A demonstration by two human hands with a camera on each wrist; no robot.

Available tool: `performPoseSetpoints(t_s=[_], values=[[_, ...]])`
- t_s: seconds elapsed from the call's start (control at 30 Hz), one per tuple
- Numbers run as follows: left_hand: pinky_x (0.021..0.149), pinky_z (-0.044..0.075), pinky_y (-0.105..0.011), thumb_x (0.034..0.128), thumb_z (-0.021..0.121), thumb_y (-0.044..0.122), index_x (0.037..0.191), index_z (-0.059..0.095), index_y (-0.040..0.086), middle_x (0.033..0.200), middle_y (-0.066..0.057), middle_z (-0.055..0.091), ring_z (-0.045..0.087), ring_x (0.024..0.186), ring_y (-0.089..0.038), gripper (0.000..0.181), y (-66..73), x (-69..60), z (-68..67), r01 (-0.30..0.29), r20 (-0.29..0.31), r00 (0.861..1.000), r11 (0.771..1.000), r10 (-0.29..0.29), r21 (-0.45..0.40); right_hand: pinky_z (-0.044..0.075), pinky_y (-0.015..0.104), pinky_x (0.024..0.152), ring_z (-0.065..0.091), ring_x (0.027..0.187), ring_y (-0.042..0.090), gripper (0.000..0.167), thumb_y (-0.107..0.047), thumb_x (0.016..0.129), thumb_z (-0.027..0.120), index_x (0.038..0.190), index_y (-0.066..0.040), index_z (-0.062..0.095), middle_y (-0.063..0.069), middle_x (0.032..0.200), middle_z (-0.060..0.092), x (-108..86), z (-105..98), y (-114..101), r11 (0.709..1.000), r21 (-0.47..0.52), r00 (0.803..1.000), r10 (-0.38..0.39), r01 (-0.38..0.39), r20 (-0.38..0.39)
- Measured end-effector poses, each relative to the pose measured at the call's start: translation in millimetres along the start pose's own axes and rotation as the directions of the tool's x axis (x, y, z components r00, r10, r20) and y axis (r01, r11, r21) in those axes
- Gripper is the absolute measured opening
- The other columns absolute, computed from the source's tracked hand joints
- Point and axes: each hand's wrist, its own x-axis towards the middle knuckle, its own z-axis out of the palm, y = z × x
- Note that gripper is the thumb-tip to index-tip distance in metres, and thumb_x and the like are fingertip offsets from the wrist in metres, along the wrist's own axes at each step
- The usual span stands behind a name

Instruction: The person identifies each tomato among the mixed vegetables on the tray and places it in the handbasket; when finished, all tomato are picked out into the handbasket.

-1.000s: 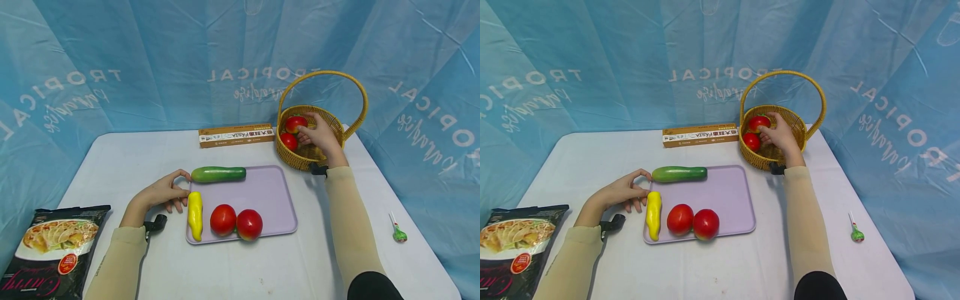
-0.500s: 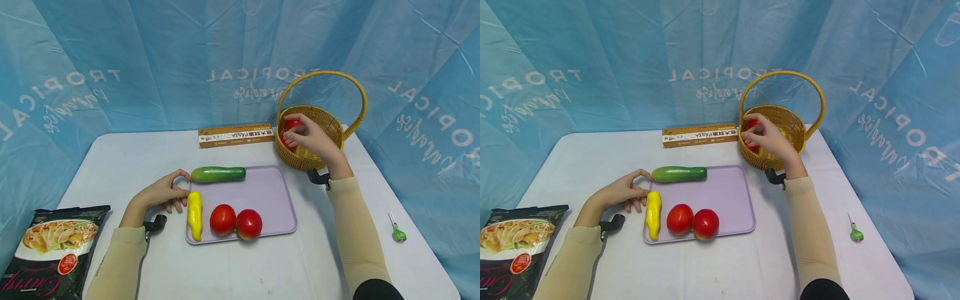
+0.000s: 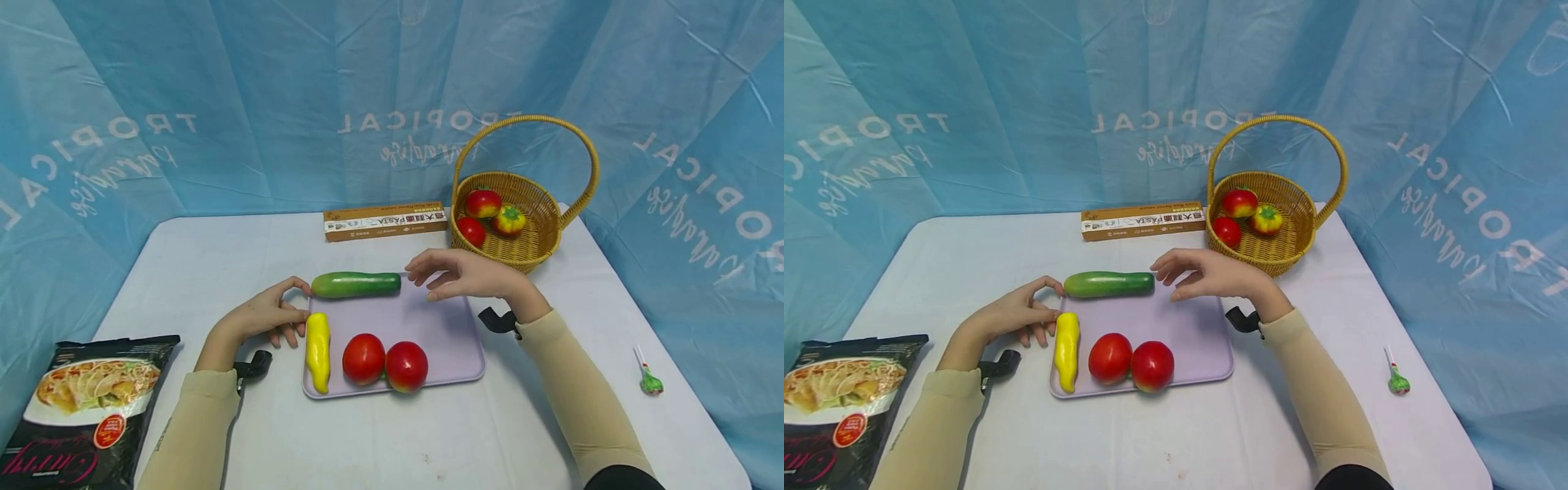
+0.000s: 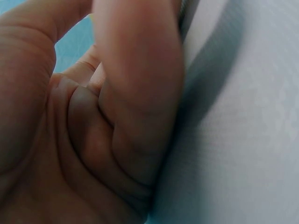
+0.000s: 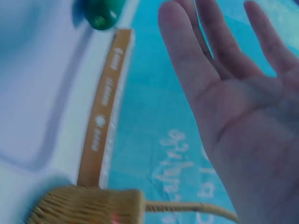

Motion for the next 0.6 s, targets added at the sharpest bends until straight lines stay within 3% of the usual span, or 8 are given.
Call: performPoseSetpoints(t_s=[0.1,0.27,0.43,0.6], values=[[0.05,0.057,-0.028,0.1016,0.068,0.024,0.143,0.039,0.014,0.082,-0.01,0.077,0.074,0.061,-0.022,0.052,-0.5,-0.1,-0.5,0.001,-0.001,1.0,1.0,-0.001,-0.001,0.051,0.047,0.117,0.056,0.14,0.042,0.056,-0.01,0.097,0.074,0.148,-0.005,0.053,0.02,0.148,0.058,6.7,10,6,1.0,0.011,0.991,-0.004,0.003,0.132],[0.05,0.057,-0.028,0.1016,0.068,0.024,0.144,0.039,0.015,0.082,-0.01,0.077,0.074,0.061,-0.022,0.052,-1.1,0.1,-1.0,0.002,-0.001,1.0,1.0,-0.002,0.005,0.047,0.054,0.12,0.056,0.141,0.041,0.059,-0.005,0.093,0.075,0.148,-0.004,0.052,0.023,0.152,0.054,15.7,25,17,0.999,0.027,0.956,0.018,-0.027,0.292],[0.05,0.057,-0.029,0.1013,0.069,0.024,0.143,0.039,0.014,0.083,-0.011,0.077,0.074,0.061,-0.022,0.052,-2.0,1.1,-1.2,-0.008,0.002,1.0,1.0,0.008,0.001,0.052,0.05,0.116,0.061,0.135,0.034,0.06,-0.008,0.091,0.079,0.146,-0.006,0.056,0.018,0.148,0.059,21.4,37,25,0.997,0.035,0.919,0.049,-0.068,0.391],[0.051,0.057,-0.029,0.1013,0.068,0.025,0.144,0.039,0.015,0.083,-0.011,0.077,0.073,0.061,-0.022,0.052,-2.8,1.9,-1.7,0.003,0.0,1.0,1.0,-0.003,0.003,0.054,0.043,0.114,0.063,0.131,0.027,0.056,-0.008,0.091,0.079,0.143,-0.007,0.06,0.015,0.146,0.063,23.4,44,27,0.997,0.03,0.896,0.05,-0.07,0.442]])
